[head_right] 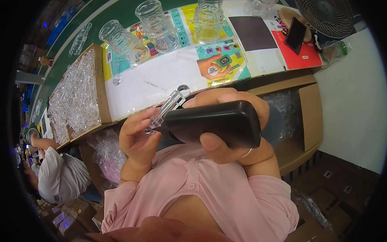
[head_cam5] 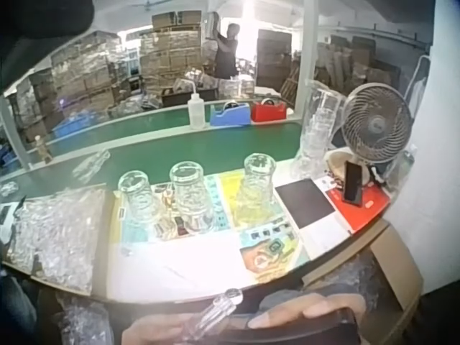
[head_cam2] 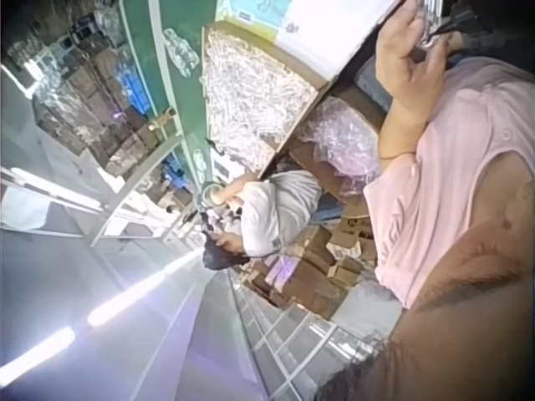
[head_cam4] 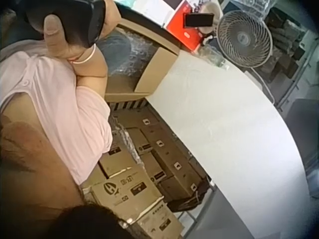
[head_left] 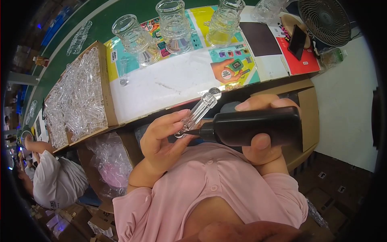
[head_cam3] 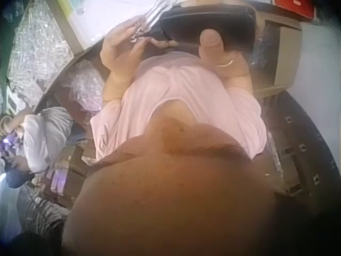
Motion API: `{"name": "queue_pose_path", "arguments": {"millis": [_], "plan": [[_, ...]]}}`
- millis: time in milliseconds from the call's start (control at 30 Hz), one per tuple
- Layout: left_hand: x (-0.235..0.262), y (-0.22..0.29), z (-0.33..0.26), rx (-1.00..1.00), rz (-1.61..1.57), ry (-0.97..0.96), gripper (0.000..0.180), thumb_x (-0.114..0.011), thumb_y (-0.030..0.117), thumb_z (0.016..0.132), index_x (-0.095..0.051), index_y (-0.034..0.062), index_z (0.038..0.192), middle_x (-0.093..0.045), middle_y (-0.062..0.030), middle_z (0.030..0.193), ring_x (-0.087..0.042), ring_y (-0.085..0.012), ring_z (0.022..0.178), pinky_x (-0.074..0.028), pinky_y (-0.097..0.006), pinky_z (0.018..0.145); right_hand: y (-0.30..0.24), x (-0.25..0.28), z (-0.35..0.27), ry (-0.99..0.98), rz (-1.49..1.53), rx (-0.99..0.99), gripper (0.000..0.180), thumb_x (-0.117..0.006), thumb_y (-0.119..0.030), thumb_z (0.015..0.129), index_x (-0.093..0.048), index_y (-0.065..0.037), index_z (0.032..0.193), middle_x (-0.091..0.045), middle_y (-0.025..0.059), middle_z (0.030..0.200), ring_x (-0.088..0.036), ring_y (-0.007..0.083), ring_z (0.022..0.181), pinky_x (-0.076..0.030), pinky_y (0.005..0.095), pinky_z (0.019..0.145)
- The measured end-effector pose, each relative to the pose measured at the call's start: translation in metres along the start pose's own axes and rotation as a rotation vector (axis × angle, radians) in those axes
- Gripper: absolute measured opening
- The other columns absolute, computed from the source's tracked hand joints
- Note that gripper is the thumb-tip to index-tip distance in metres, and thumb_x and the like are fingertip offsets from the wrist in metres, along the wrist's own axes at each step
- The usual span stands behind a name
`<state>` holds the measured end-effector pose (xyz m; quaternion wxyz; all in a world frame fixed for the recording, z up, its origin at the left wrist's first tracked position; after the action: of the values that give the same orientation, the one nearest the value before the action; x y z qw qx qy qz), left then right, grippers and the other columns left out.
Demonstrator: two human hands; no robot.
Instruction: Applying liquid adhesive or cleaner to glass tubes and inspecting glass pitcher fixtures at a factory workstation.
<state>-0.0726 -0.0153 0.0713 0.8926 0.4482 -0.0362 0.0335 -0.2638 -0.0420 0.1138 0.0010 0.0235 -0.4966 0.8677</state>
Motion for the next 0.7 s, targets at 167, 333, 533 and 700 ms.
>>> {"name": "queue_pose_path", "arguments": {"millis": [167, 333, 533, 700], "plan": [[0.003, 0.001, 0.000, -0.010, 0.135, -0.013, 0.043, -0.073, -0.009, 0.061, -0.055, 0.0004, 0.099, -0.059, -0.0217, 0.104, -0.061, -0.0289, 0.093, -0.050, -0.032, 0.076, -0.006, -0.002, 0.004, -0.084, -0.016, 0.161, 0.067, -0.056, -0.060, 0.075, -0.029, -0.010, 0.112, -0.058, 0.0093, 0.090, -0.055, 0.0161, 0.073, -0.047, 0.0257, 0.067], [0.005, 0.001, 0.002, -0.025, 0.196, -0.007, 0.043, -0.073, -0.008, 0.061, -0.055, -0.0005, 0.099, -0.059, -0.0206, 0.103, -0.062, -0.0277, 0.089, -0.051, -0.031, 0.072, -0.017, -0.004, -0.002, -0.108, 0.000, 0.209, 0.063, -0.064, -0.046, 0.075, -0.028, -0.009, 0.112, -0.058, 0.0133, 0.090, -0.057, 0.0184, 0.066, -0.050, 0.0276, 0.064], [0.004, 0.003, 0.004, -0.040, 0.293, -0.031, 0.045, -0.075, -0.006, 0.060, -0.056, 0.0001, 0.101, -0.061, -0.0186, 0.100, -0.061, -0.0263, 0.085, -0.050, -0.030, 0.070, -0.020, -0.015, -0.013, -0.110, 0.192, 0.603, 0.052, -0.063, -0.013, 0.082, -0.026, 0.000, 0.115, -0.051, 0.0306, 0.091, -0.057, 0.0278, 0.058, -0.053, 0.0332, 0.047], [0.004, 0.000, 0.007, -0.006, 0.290, -0.045, 0.046, -0.074, -0.005, 0.061, -0.057, 0.0007, 0.103, -0.061, -0.0176, 0.099, -0.061, -0.0261, 0.084, -0.049, -0.031, 0.072, -0.020, -0.016, -0.014, -0.066, 0.210, 0.677, 0.052, -0.066, -0.005, 0.076, -0.029, -0.001, 0.112, -0.051, 0.0300, 0.095, -0.057, 0.0289, 0.056, -0.054, 0.0403, 0.055]]}}
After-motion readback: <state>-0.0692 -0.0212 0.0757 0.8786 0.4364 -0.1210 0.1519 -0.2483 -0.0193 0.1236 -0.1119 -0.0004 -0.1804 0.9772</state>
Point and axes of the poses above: each hand's wrist, its own z-axis towards the middle knuckle, its own x-axis out of the back of the hand, y = z × x, the point moved 6 cm from there along z, towards the middle knuckle
